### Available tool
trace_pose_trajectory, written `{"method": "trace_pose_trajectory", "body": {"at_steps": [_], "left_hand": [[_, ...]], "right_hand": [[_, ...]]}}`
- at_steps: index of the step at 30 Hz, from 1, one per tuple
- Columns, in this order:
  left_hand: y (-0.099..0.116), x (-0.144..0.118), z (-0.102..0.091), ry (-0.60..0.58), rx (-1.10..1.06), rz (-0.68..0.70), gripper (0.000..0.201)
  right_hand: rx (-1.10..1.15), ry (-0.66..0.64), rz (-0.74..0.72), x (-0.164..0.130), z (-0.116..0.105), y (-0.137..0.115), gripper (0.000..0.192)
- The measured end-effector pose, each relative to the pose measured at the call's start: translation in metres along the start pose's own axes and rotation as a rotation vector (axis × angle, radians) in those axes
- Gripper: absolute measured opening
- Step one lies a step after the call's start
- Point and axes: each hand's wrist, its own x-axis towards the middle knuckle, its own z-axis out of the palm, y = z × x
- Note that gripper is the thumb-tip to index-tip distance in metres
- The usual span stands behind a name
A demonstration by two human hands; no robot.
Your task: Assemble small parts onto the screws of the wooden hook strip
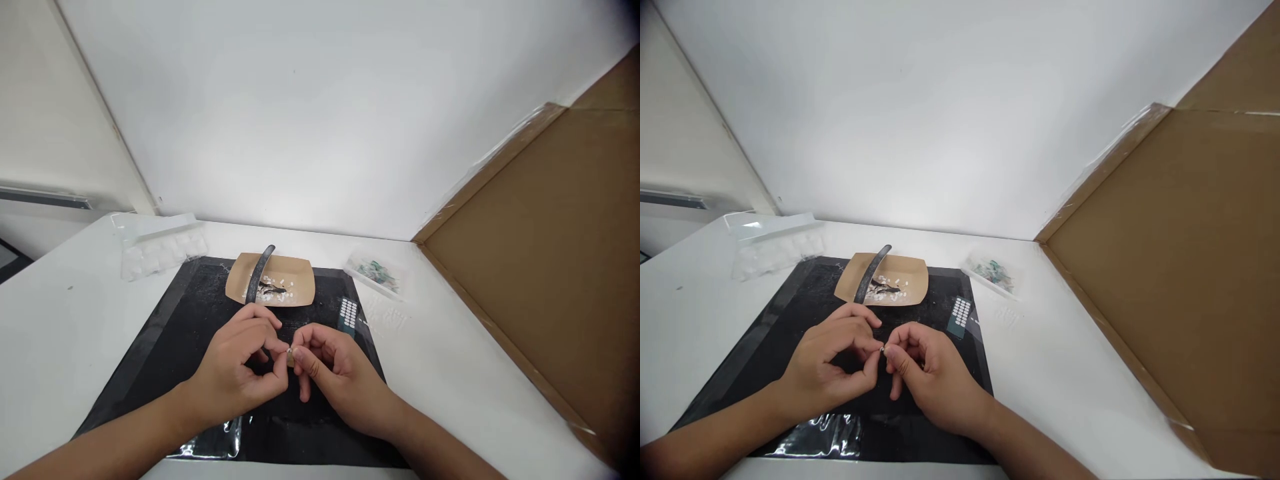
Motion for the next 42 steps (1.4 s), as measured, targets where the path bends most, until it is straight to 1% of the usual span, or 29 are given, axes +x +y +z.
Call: {"method": "trace_pose_trajectory", "body": {"at_steps": [4,9,20,25,32,42], "left_hand": [[0.0019,0.0021,0.0008,0.003,0.017,0.026,0.02],[0.0034,0.0016,0.0013,0.01,0.024,0.025,0.021],[0.0067,0.0012,0.0017,0.011,-0.004,-0.004,0.021],[0.0051,-0.0012,0.001,-0.025,-0.067,-0.097,0.02],[0.0036,-0.0026,-0.0011,-0.083,-0.226,-0.298,0.018],[0.0047,0.0001,-0.0073,-0.173,-0.377,-0.467,0.009]], "right_hand": [[-0.019,0.002,-0.011,-0.0005,0.0004,0.0014,0.036],[-0.053,-0.007,-0.015,-0.0008,0.0009,0.0008,0.031],[-0.067,-0.001,0.009,-0.0013,0.0033,-0.0021,0.033],[-0.056,-0.01,0.031,-0.002,0.0028,-0.0049,0.036],[-0.003,-0.054,0.055,-0.0019,0.0007,-0.0046,0.038],[0.124,-0.116,0.079,0.0001,-0.0042,-0.0072,0.043]]}}
